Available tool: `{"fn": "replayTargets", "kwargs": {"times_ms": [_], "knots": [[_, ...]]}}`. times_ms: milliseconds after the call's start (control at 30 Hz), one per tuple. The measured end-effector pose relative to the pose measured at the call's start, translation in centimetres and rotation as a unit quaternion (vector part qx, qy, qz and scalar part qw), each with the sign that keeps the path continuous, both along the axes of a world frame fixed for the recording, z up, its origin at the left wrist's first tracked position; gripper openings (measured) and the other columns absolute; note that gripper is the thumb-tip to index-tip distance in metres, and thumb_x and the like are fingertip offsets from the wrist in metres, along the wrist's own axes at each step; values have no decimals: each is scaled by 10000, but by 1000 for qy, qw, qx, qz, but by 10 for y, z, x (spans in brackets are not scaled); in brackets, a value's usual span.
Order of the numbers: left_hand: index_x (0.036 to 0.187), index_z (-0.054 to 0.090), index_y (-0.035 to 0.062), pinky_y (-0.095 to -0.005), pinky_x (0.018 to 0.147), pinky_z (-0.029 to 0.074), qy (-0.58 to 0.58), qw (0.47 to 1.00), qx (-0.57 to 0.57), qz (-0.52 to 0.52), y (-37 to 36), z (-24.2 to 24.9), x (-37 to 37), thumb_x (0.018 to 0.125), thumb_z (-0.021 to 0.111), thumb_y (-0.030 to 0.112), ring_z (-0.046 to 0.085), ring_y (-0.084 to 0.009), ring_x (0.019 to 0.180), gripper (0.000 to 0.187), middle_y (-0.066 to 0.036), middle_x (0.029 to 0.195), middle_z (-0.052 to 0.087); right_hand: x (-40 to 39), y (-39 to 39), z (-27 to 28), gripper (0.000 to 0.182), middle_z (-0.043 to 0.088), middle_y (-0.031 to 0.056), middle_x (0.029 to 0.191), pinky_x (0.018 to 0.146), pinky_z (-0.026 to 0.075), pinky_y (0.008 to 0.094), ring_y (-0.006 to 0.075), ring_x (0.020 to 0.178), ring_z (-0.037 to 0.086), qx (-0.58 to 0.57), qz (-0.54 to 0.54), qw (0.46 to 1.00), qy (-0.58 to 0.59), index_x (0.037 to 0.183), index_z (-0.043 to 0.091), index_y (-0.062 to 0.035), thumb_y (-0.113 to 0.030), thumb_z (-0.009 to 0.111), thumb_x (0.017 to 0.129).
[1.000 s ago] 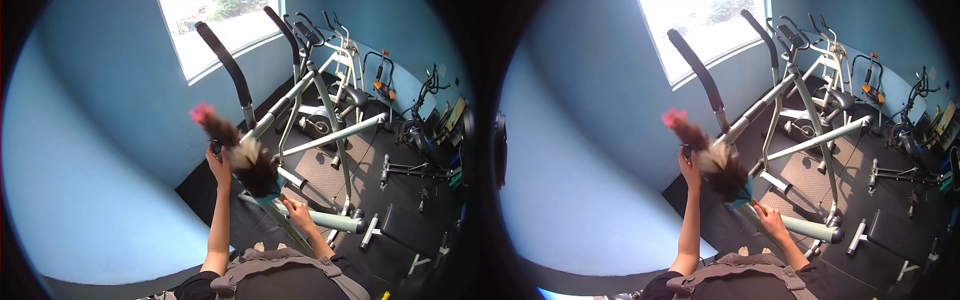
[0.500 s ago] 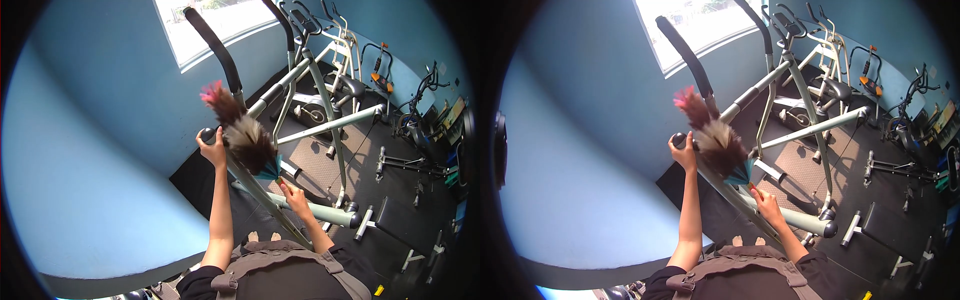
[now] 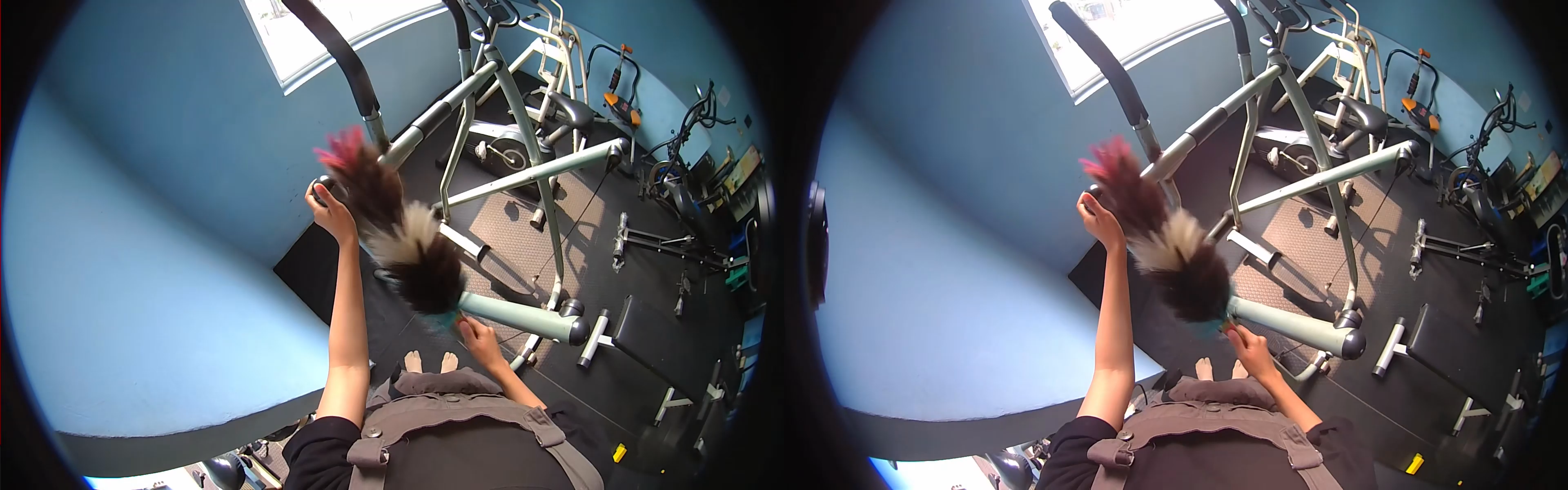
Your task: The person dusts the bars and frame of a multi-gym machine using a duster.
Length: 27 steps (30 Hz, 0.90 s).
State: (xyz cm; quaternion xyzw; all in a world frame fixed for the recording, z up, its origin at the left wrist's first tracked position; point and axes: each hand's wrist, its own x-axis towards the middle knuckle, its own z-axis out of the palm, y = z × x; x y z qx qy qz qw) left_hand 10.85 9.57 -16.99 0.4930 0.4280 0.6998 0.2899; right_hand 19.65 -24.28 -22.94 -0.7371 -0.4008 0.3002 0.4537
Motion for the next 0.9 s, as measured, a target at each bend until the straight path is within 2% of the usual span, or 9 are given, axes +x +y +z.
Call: {"fn": "replayTargets", "kwargs": {"times_ms": [100, 200, 267, 433, 500, 600, 700, 767, 900], "knots": [[1033, 482, -19, -280, 765, 418, -212, 955, 16, -209, 24, -34, -8, 882, 345, 537, 527, -177, 889, 592, -126, 942, 565, -9, 15, -28, 329, 469, 176, 553, 469, 370, 335, 188, 458, 458, -16, 39, 998, 36, 902, 571, -6, -321, 475, 886], [1034, 470, -11, -270, 695, 455, -144, 978, -41, -146, -8, -27, -4, 867, 301, 584, 570, -181, 769, 641, -126, 866, 575, -11, -29, -60, 349, 506, 167, 570, 478, 379, 325, 191, 474, 464, -39, -24, 999, 25, 909, 589, -7, -333, 467, 887], [1009, 474, -6, -276, 575, 482, -204, 930, -129, -278, -24, -33, -4, 851, 290, 610, 588, -181, 607, 662, -125, 780, 577, -7, -63, -64, 393, 531, 147, 569, 503, 406, 319, 192, 521, 554, -63, -72, 995, 0, 897, 599, 1, -364, 454, 886], [850, 484, -11, -273, 482, 464, -160, 950, -126, -237, -22, -41, -1, 850, 296, 608, 573, -177, 516, 647, -91, 616, 553, -24, -52, -31, 423, 508, 116, 543, 499, 405, 326, 163, 494, 496, -127, -78, 983, 106, 847, 583, 8, -387, 440, 890], [802, 479, -10, -269, 481, 461, -51, 993, -29, -101, -14, -46, -1, 854, 291, 605, 566, -169, 507, 645, -85, 568, 534, -37, -44, -29, 457, 450, 59, 497, 441, 368, 303, 128, 438, 428, -84, -4, 987, 140, 725, 519, 9, -408, 430, 892], [791, 483, -9, -268, 483, 460, -166, 952, -85, -244, -20, -44, -4, 854, 287, 606, 560, -162, 501, 648, -91, 574, 535, -52, -65, -56, 476, 382, -1, 475, 360, 287, 237, 82, 380, 362, -135, -39, 957, 255, 659, 426, -56, -473, 398, 887], [798, 523, -18, -278, 468, 469, -144, 961, -92, -218, -28, -35, -1, 817, 266, 668, 566, -179, 496, 733, -99, 576, 550, -45, -107, -72, 516, 392, -13, 462, 323, 279, 216, 70, 356, 367, -241, -122, 912, 309, 634, 427, -80, -545, 398, 855], [810, 525, -19, -277, 461, 468, -148, 961, -88, -217, -31, -31, -1, 817, 264, 668, 565, -177, 488, 735, -99, 576, 551, -50, -116, -68, 520, 392, -14, 461, 321, 278, 218, 67, 358, 370, -261, -150, 925, 230, 632, 437, -79, -548, 398, 854], [802, 514, -25, -284, 535, 465, -163, 952, -98, -241, -34, -32, -3, 846, 290, 622, 566, -173, 547, 686, -96, 612, 551, -82, -75, -44, 469, 345, -26, 465, 335, 241, 211, 55, 362, 303, -124, -70, 954, 263, 667, 411, -84, -495, 374, 891]]}}
